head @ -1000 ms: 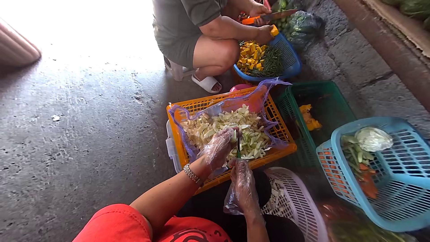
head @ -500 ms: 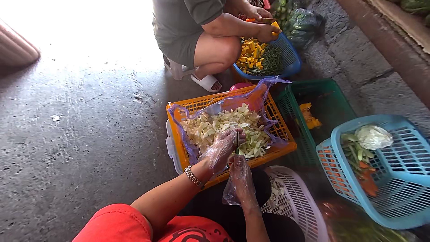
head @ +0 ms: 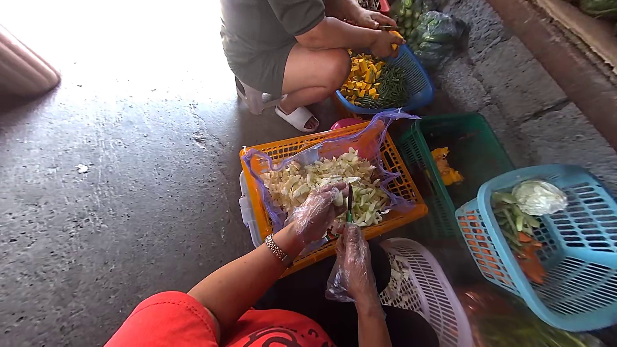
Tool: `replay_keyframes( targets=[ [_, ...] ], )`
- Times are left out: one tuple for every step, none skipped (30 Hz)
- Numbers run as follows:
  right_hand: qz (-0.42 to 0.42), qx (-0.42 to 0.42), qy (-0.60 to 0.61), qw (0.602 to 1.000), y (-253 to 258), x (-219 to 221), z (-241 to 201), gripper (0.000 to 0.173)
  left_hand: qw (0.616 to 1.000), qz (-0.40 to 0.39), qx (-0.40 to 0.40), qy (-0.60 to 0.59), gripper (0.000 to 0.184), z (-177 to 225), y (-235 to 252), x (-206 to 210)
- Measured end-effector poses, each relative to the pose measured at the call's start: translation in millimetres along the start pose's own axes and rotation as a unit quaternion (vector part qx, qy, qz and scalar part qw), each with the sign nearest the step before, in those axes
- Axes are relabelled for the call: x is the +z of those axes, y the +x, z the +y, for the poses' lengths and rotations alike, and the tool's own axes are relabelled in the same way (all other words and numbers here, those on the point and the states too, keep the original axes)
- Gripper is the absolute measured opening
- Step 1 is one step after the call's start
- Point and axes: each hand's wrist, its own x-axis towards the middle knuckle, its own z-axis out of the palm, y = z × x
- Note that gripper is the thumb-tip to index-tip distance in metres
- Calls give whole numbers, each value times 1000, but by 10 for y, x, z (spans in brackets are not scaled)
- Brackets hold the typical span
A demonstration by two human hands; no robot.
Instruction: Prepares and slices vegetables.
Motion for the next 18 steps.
replay_keyframes(
  targets=[
    [-8, -3, -6, 1000, -28, -5, 7, 42, 1000, 7, 3, -1, 28, -4, 13, -4],
    [-14, -5, -12, 1000, -50, -3, 14, 41, 1000, 10, 7, 1, 29, -6, 19, -6],
    [-18, -6, -18, 1000, -65, 5, 21, 41, 1000, 14, 8, 4, 29, -4, 16, 2],
    [-18, -4, -24, 1000, -71, 15, 24, 40, 1000, 17, 10, 7, 29, -3, 10, 14],
    [-16, -4, -30, 999, -70, 27, 28, 39, 1000, 17, 13, 11, 29, -3, 4, 25],
    [-18, -5, -36, 999, -66, 35, 29, 39, 1000, 17, 17, 16, 29, -5, 1, 32],
    [-20, -6, -40, 999, -61, 42, 28, 39, 999, 17, 21, 22, 29, -5, -1, 40],
    [-22, -6, -44, 999, -60, 48, 25, 40, 999, 16, 22, 27, 31, 0, -8, 46],
    [-22, -9, -44, 999, -62, 54, 28, 40, 999, 18, 22, 31, 32, 5, -15, 54],
    [-21, -9, -43, 999, -61, 58, 36, 40, 999, 21, 24, 33, 32, 7, -22, 63],
    [-18, -6, -41, 999, -56, 62, 44, 40, 999, 23, 27, 34, 32, 6, -27, 72],
    [-15, -2, -40, 999, -50, 69, 52, 41, 999, 23, 31, 34, 32, 4, -32, 77],
    [-11, 3, -40, 999, -49, 75, 54, 40, 999, 24, 34, 32, 32, 0, -39, 79],
    [-8, 8, -39, 999, -51, 80, 50, 40, 999, 25, 37, 30, 31, -4, -45, 83],
    [-6, 10, -39, 999, -53, 87, 50, 40, 999, 26, 38, 27, 31, -7, -49, 83],
    [-5, 13, -38, 999, -56, 90, 50, 40, 999, 27, 40, 25, 31, -11, -52, 83],
    [-5, 15, -37, 999, -60, 92, 50, 40, 998, 30, 41, 23, 30, -11, -59, 89],
    [-4, 14, -36, 999, -61, 93, 54, 40, 998, 33, 42, 22, 30, -10, -67, 97]
  ],
)
